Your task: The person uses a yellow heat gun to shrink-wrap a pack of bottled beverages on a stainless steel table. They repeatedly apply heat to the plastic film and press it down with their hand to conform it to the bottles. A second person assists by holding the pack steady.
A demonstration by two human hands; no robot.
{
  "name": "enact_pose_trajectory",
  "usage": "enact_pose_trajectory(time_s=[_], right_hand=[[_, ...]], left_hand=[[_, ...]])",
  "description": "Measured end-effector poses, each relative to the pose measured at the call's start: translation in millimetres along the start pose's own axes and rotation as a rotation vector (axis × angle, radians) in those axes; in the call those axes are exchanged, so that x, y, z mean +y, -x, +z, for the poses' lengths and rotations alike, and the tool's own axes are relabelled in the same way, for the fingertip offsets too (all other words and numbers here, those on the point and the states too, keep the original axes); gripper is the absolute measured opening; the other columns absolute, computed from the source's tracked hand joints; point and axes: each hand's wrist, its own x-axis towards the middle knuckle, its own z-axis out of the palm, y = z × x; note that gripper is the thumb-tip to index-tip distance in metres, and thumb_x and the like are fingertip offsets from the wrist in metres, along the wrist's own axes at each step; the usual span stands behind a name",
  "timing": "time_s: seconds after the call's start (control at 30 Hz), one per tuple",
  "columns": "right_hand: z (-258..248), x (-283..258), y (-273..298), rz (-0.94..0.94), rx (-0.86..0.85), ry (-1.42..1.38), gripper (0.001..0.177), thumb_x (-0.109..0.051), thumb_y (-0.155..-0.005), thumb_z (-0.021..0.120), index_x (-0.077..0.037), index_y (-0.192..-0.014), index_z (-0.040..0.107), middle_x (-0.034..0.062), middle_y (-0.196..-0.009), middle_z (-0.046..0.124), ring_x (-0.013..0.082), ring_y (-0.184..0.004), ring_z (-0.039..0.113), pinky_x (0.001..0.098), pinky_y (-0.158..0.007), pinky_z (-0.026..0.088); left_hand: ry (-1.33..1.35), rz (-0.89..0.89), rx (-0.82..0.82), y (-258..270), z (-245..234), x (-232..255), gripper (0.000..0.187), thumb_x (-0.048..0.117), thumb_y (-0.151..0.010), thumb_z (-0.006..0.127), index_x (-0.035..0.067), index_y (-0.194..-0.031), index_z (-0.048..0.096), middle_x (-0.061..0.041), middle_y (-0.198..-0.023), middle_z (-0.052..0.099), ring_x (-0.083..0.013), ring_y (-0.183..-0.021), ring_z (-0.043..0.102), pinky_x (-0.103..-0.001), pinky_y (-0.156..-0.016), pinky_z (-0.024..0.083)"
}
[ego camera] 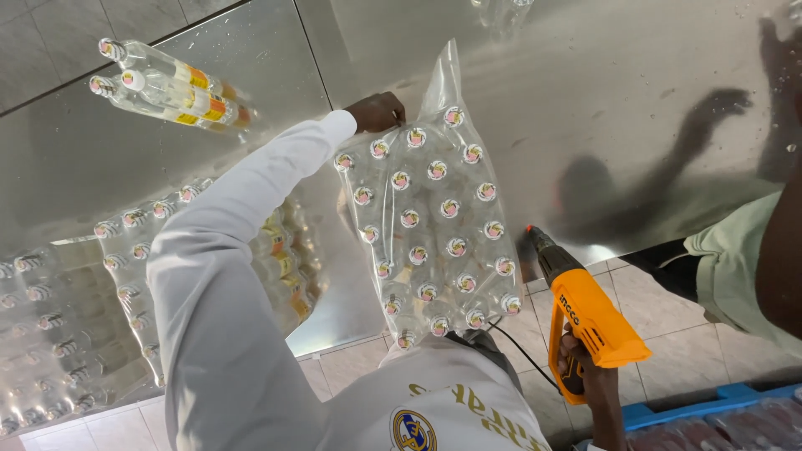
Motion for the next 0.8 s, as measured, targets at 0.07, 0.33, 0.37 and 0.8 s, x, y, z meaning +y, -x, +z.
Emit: enact_pose_trajectory(time_s=[0.07, 0.33, 0.37, 0.8], right_hand=[[2, -1, 3, 0.023, 0.027, -0.01, 0.023, -0.008, -0.101, 0.07, -0.005, -0.122, 0.061, 0.0103, -0.08, 0.06, 0.0226, -0.058, 0.06, 0.0377, -0.054, 0.057], [3, 10, 6, -0.047, -0.054, -0.072, 0.025, -0.009, -0.101, 0.069, -0.008, -0.123, 0.059, 0.0043, -0.081, 0.061, 0.0185, -0.059, 0.062, 0.0359, -0.056, 0.06], [4, 9, 6, -0.048, -0.052, -0.075, 0.025, -0.009, -0.101, 0.069, -0.008, -0.123, 0.059, 0.0043, -0.081, 0.061, 0.0185, -0.059, 0.062, 0.0359, -0.056, 0.06], [2, 18, 5, 0.003, -0.017, -0.18, 0.025, -0.008, -0.099, 0.068, -0.008, -0.122, 0.058, 0.0009, -0.08, 0.062, 0.0169, -0.06, 0.06, 0.0355, -0.055, 0.058]], left_hand=[[0.052, -0.001, 0.056, -7, 7, -1, 0.02, 0.008, -0.101, 0.067, 0.016, -0.098, 0.085, -0.003, -0.107, 0.082, -0.0204, -0.095, 0.071, -0.036, -0.08, 0.056], [-0.321, 0.297, -0.016, -135, 68, -90, 0.024, -0.011, -0.093, 0.068, 0.0, -0.073, 0.059, -0.003, -0.068, 0.055, -0.0155, -0.062, 0.04, -0.036, -0.051, 0.038], [-0.324, 0.298, -0.018, -115, 62, -75, 0.024, -0.011, -0.093, 0.068, 0.0, -0.073, 0.059, -0.003, -0.068, 0.055, -0.0155, -0.062, 0.04, -0.036, -0.051, 0.038], [0.463, 0.033, -0.236, 19, 8, 36, 0.134, 0.1, -0.065, 0.012, 0.019, -0.173, 0.019, -0.016, -0.18, 0.024, -0.0358, -0.167, 0.027, -0.062, -0.133, 0.016]])
